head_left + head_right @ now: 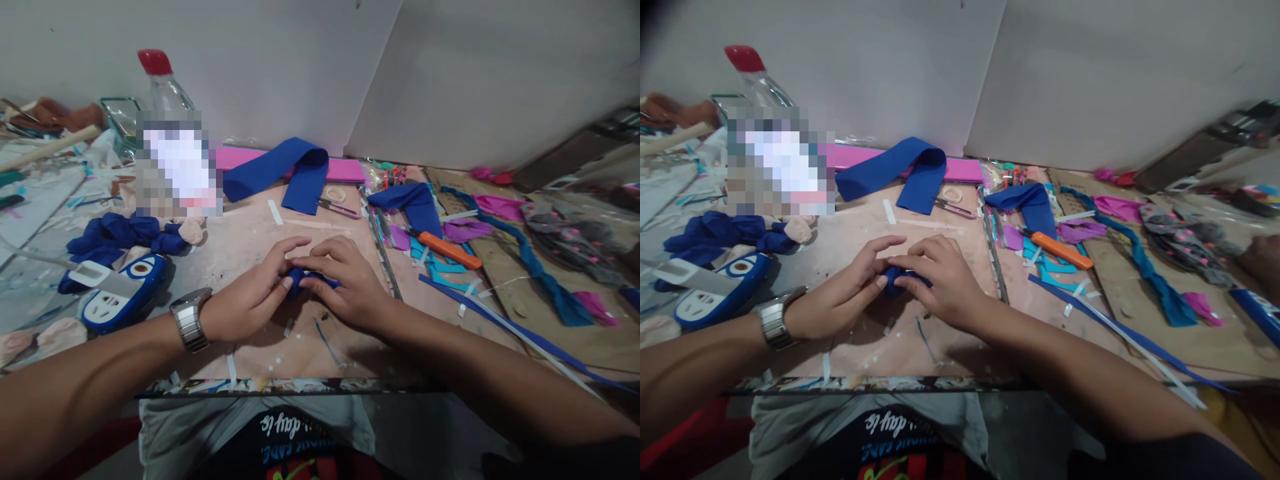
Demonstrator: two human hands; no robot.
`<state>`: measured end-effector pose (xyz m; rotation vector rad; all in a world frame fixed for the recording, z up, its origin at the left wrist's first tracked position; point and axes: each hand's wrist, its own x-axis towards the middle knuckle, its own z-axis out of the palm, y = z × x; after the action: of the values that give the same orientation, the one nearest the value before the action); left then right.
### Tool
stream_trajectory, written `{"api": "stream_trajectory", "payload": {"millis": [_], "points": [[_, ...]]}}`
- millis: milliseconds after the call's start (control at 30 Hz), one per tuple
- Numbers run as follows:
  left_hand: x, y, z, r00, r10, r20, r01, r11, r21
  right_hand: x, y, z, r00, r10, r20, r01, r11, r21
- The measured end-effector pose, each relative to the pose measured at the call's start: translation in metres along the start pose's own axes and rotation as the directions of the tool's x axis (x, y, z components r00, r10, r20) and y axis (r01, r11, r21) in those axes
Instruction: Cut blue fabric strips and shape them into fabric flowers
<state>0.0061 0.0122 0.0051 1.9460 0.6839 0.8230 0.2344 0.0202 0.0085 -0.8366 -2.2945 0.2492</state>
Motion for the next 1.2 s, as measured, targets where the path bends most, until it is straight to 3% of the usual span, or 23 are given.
{"api": "stream_trajectory", "payload": {"millis": [200, 367, 500, 700, 900, 1067, 1200], "points": [[0.001, -0.002, 0.0, 0.999, 0.017, -0.044, -0.021, 0.997, -0.079, -0.002, 0.001, 0.002, 0.999, -0.034, 0.035, 0.033, 0.999, 0.024], [0.002, -0.003, 0.003, 0.996, -0.08, 0.034, 0.086, 0.962, -0.261, 0.0, 0.001, 0.003, 0.998, -0.048, 0.04, 0.045, 0.997, 0.055], [0.005, -0.002, 0.006, 0.986, -0.158, -0.058, 0.131, 0.938, -0.321, 0.001, 0.0, 0.002, 1.0, -0.003, 0.016, 0.003, 0.999, 0.034], [0.005, -0.003, 0.005, 0.976, -0.177, -0.128, 0.135, 0.95, -0.283, 0.003, -0.001, -0.001, 1.0, 0.009, -0.025, -0.009, 1.0, 0.018], [0.005, -0.007, 0.005, 0.979, -0.124, -0.161, 0.083, 0.967, -0.242, 0.003, -0.001, -0.002, 0.998, 0.034, -0.055, -0.033, 0.999, 0.013], [0.005, -0.01, 0.005, 0.964, -0.087, -0.249, 0.053, 0.989, -0.138, 0.003, -0.001, -0.002, 0.995, 0.066, -0.076, -0.066, 0.998, -0.001], [0.005, -0.01, 0.003, 0.967, -0.06, -0.247, 0.04, 0.995, -0.087, 0.003, -0.001, -0.003, 0.994, 0.085, -0.066, -0.086, 0.996, -0.013]]}}
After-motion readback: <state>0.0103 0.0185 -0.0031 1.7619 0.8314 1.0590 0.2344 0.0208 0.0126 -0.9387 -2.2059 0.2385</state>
